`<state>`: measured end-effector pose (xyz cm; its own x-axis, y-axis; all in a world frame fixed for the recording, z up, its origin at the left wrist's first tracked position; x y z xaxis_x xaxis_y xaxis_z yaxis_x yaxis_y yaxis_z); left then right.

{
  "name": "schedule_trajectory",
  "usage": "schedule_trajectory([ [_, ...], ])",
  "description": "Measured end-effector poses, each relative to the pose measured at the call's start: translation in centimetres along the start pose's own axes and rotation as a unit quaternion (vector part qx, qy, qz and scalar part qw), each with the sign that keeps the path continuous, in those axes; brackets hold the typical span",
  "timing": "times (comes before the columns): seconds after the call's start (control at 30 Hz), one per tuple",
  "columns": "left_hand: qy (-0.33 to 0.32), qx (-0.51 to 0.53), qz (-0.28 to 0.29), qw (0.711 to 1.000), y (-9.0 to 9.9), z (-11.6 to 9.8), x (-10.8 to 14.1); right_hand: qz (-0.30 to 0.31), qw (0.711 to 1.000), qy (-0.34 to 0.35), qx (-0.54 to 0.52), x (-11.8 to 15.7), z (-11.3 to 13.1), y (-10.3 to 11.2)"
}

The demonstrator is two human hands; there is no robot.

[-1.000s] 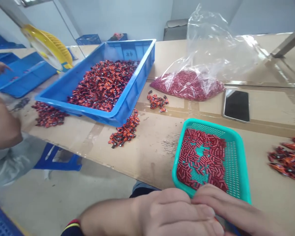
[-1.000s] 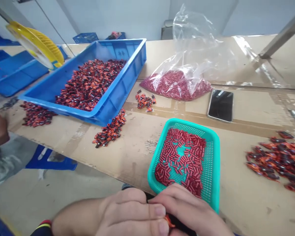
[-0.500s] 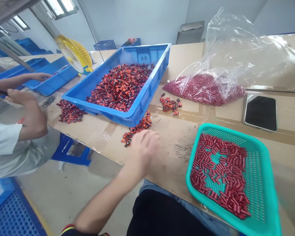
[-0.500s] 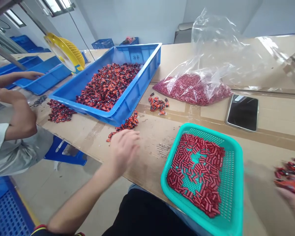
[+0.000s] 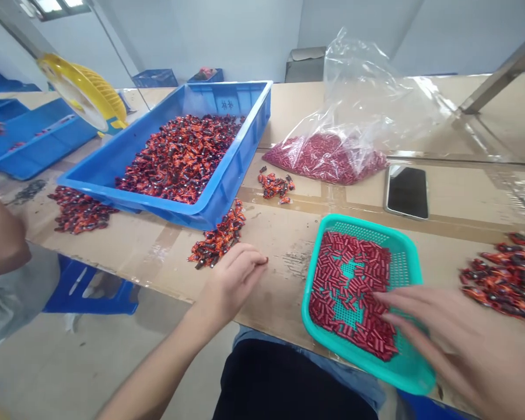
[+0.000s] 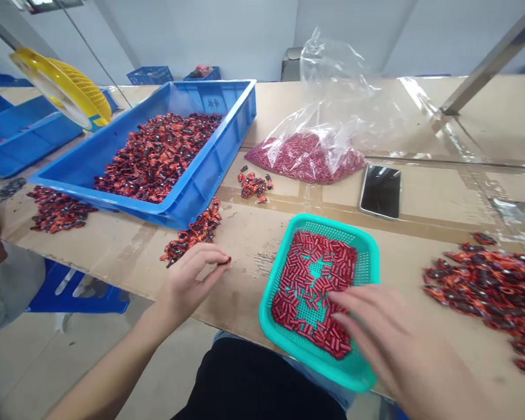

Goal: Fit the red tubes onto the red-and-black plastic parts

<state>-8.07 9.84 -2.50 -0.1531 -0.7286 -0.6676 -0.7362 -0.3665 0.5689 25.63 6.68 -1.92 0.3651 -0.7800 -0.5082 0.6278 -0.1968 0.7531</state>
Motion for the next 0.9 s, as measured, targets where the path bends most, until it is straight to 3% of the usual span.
schedule_trajectory([
  [0.1, 0.008, 0.080, 0.014, 0.997, -0.6, -2.6, -0.8, 0.068, 0.992, 0.099, 0.038, -1.2, 3.0, -4.2],
  [0.23, 0.057, 0.147, 0.028, 0.987, -1.2, -4.3, -1.1, 0.130, 0.984, 0.110, 0.060, -1.8, 3.4, -7.1],
  [0.37, 0.162, 0.263, 0.024, 0.951, -1.9, -4.5, -0.4, 0.140, 0.983, 0.098, 0.067, -1.7, 3.1, -6.7],
  [0.47, 0.188, 0.314, 0.007, 0.931, -2.4, -4.9, -0.1, 0.139, 0.984, 0.084, 0.075, -1.6, 3.1, -6.3],
  [0.63, 0.148, 0.313, -0.018, 0.938, -2.5, -6.2, -0.3, 0.136, 0.984, 0.050, 0.103, -1.7, 3.1, -6.0],
  [0.9, 0.039, 0.353, -0.005, 0.935, -2.3, -8.2, -1.1, 0.159, 0.978, 0.045, 0.131, -2.4, 4.0, -5.8],
])
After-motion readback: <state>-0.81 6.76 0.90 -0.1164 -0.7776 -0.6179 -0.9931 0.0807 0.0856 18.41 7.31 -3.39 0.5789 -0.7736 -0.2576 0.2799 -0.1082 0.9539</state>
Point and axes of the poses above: each hand's wrist, its own x-axis away from the middle knuckle, its own y-axis out of the back of the hand, z = x × y, the point moved 4 cm from there along -x, towards the middle knuckle, and after that the axes turned 12 degrees about -z, right-handed, at the moved point
